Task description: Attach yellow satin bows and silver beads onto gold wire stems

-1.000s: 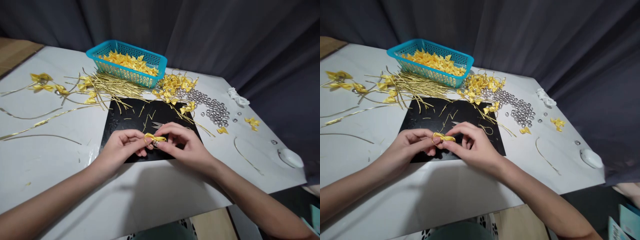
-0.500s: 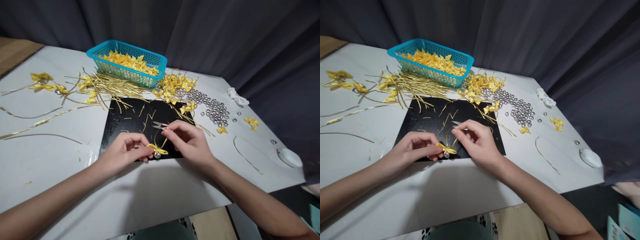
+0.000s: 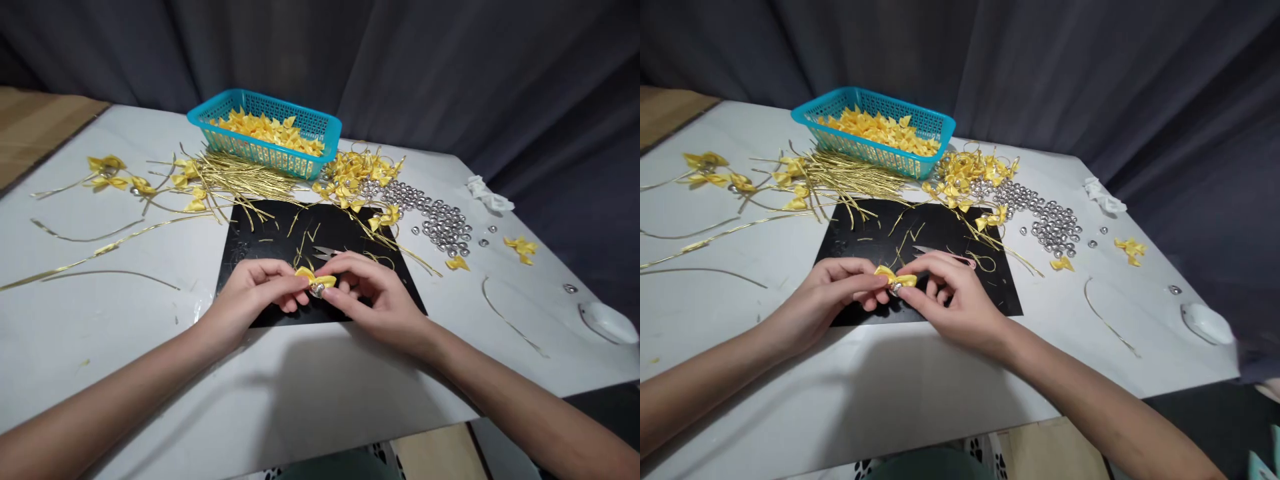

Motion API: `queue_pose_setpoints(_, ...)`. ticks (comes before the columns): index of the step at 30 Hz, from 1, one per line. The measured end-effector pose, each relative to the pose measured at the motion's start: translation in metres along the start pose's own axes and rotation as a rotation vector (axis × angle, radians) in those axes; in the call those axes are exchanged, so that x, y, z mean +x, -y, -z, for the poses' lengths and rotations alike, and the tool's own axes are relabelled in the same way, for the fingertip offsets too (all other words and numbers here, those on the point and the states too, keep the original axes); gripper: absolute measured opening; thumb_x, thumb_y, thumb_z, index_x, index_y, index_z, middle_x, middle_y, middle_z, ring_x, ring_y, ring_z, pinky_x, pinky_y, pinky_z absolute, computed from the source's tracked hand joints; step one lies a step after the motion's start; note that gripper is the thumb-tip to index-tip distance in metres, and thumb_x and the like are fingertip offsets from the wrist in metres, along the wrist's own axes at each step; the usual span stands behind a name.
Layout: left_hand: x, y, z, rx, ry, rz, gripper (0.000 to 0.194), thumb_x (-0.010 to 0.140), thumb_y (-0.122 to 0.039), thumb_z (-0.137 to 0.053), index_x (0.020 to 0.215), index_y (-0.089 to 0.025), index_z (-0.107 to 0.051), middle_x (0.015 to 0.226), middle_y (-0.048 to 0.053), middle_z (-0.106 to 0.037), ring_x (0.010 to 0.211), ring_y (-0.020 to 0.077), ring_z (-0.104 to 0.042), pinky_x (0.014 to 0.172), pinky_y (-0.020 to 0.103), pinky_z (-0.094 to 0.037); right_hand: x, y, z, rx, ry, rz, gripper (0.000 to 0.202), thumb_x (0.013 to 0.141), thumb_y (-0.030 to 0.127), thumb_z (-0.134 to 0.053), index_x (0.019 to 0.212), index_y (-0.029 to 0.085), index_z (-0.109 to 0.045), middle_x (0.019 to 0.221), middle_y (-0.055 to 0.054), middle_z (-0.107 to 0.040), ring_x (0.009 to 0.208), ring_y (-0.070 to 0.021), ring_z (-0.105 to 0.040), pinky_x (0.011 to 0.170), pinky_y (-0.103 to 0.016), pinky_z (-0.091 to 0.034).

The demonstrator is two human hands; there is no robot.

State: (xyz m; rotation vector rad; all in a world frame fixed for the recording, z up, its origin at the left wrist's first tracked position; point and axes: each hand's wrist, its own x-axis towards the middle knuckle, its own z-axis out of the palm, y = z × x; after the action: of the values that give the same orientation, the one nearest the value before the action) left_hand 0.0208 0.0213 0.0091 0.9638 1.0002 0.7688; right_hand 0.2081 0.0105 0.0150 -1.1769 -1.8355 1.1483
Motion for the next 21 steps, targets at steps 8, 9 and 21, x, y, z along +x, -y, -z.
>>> queue_pose_setpoints(8,0.0,-0.001,0.001,0.089,0.032,-0.076,0.018,0.074,-0.03,-0.066,0.066,-0.015,-0.061,0.057,-0.003,-0.058,0.048,0.0063,-0.046,0.048,0.017,-0.039,0.004,-0.003,0.001,0.086,0.105,-0.109,0.014,0.086,0.028,-0.054,0.085,0.016,-0.059,0.071,0.002,-0.052,0.05,-0.0052,-0.039,0.044,-0.02,-0.031)
queue_pose_setpoints(9,0.0,-0.002,0.0,0.096,0.015,-0.085,0.015,0.073,-0.03,-0.067,0.071,-0.016,-0.062,0.057,-0.004,-0.057,0.048,0.0063,-0.045,0.047,0.017,-0.039,0.003,-0.003,0.001,0.052,0.114,-0.1,0.014,0.086,0.028,-0.053,0.084,0.016,-0.059,0.07,0.002,-0.051,0.051,-0.0055,-0.039,0.045,-0.02,-0.03)
queue_pose_setpoints(21,0.004,0.001,0.003,0.031,0.015,-0.071,0.009,0.072,-0.022,-0.068,0.068,-0.016,-0.062,0.059,-0.003,-0.062,0.054,0.0075,-0.054,0.054,0.017,-0.043,-0.007,-0.008,-0.003,-0.409,-0.092,0.431,0.017,0.081,0.022,-0.062,0.098,0.02,-0.057,0.086,-0.003,-0.06,0.061,-0.0091,-0.05,0.057,-0.023,-0.043)
